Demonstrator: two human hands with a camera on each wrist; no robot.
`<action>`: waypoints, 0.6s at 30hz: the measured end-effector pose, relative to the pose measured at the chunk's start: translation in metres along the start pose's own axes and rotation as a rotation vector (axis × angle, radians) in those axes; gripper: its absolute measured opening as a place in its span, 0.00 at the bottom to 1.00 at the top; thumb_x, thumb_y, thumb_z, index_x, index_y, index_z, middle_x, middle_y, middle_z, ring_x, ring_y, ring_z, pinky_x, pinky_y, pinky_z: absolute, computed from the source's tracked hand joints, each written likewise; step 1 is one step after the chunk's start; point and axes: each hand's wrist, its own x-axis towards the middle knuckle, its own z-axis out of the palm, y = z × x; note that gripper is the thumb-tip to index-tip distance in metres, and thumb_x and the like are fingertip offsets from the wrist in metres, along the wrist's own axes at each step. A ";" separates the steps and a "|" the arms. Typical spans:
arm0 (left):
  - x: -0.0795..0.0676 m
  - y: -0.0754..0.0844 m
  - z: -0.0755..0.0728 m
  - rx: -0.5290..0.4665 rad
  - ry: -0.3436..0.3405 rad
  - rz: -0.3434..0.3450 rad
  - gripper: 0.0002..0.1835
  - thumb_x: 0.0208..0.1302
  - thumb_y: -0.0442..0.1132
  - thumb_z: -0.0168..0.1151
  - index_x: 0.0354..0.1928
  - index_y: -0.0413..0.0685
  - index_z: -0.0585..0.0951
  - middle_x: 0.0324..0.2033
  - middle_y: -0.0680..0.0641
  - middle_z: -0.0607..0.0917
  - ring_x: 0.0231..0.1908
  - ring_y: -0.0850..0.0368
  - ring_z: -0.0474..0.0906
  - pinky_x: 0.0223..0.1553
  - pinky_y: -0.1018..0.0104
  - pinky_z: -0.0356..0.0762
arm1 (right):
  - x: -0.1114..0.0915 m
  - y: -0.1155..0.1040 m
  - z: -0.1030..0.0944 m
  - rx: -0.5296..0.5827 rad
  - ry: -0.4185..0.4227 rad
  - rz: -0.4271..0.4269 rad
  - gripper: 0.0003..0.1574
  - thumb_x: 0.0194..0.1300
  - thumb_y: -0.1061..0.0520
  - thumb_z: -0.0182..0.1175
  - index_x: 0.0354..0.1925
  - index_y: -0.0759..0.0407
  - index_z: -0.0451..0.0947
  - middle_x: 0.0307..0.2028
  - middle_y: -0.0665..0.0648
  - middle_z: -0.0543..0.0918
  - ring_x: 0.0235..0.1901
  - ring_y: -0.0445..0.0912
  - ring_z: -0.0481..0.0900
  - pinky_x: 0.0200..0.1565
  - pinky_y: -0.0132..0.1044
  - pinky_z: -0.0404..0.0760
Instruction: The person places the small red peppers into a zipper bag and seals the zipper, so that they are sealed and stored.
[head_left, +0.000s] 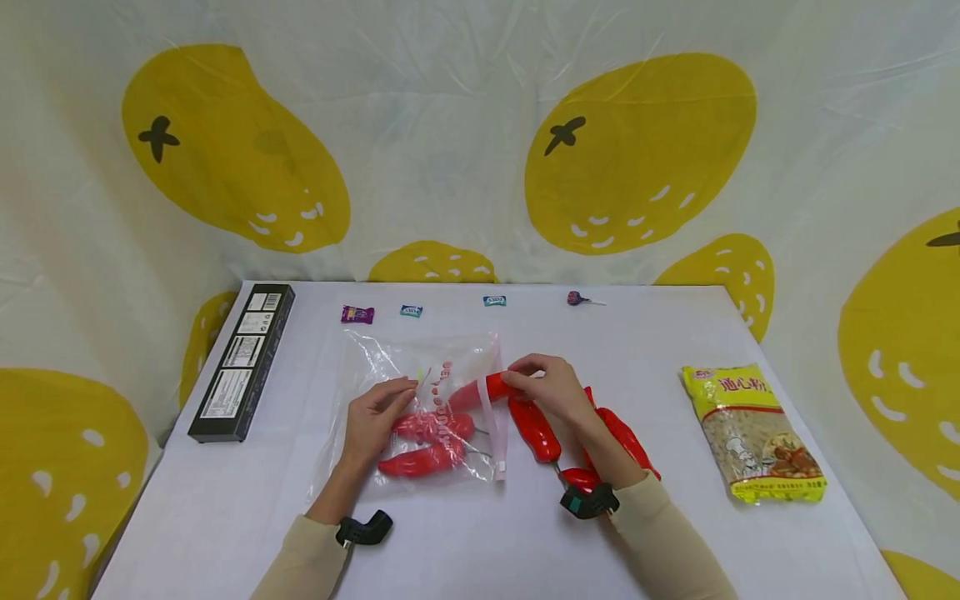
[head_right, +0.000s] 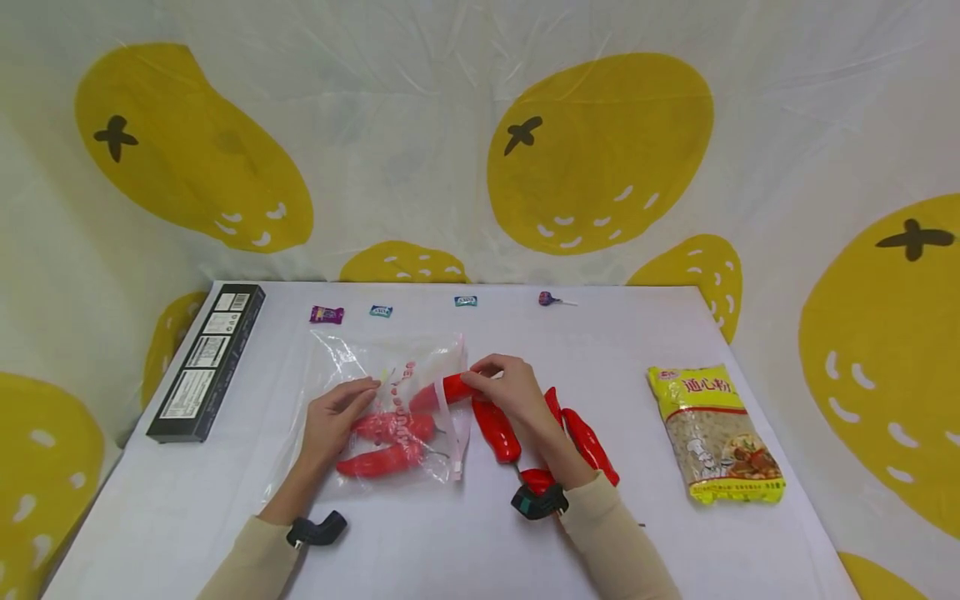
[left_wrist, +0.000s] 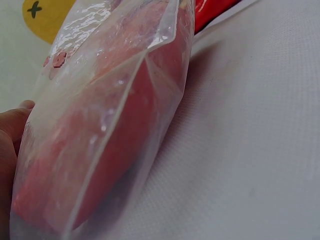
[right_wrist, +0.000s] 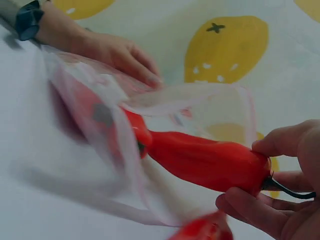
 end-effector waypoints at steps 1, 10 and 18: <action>0.000 0.000 0.000 0.000 0.000 0.001 0.13 0.60 0.50 0.63 0.44 0.58 0.84 0.44 0.57 0.87 0.54 0.65 0.78 0.56 0.80 0.71 | -0.001 -0.001 0.004 -0.011 0.005 -0.001 0.23 0.54 0.38 0.66 0.45 0.46 0.80 0.42 0.50 0.81 0.37 0.45 0.81 0.41 0.34 0.84; 0.000 -0.001 0.000 -0.009 0.011 0.024 0.11 0.60 0.48 0.63 0.44 0.57 0.85 0.44 0.55 0.87 0.54 0.63 0.79 0.56 0.78 0.72 | 0.000 -0.002 0.033 -0.155 -0.026 -0.199 0.16 0.61 0.44 0.62 0.43 0.49 0.83 0.34 0.48 0.85 0.26 0.41 0.79 0.30 0.30 0.82; -0.001 -0.001 0.000 -0.025 0.006 0.025 0.12 0.61 0.48 0.62 0.45 0.57 0.84 0.45 0.53 0.86 0.54 0.60 0.78 0.55 0.78 0.73 | 0.009 0.000 0.046 -0.254 -0.077 -0.334 0.10 0.63 0.52 0.57 0.39 0.53 0.82 0.25 0.50 0.81 0.24 0.41 0.73 0.24 0.29 0.74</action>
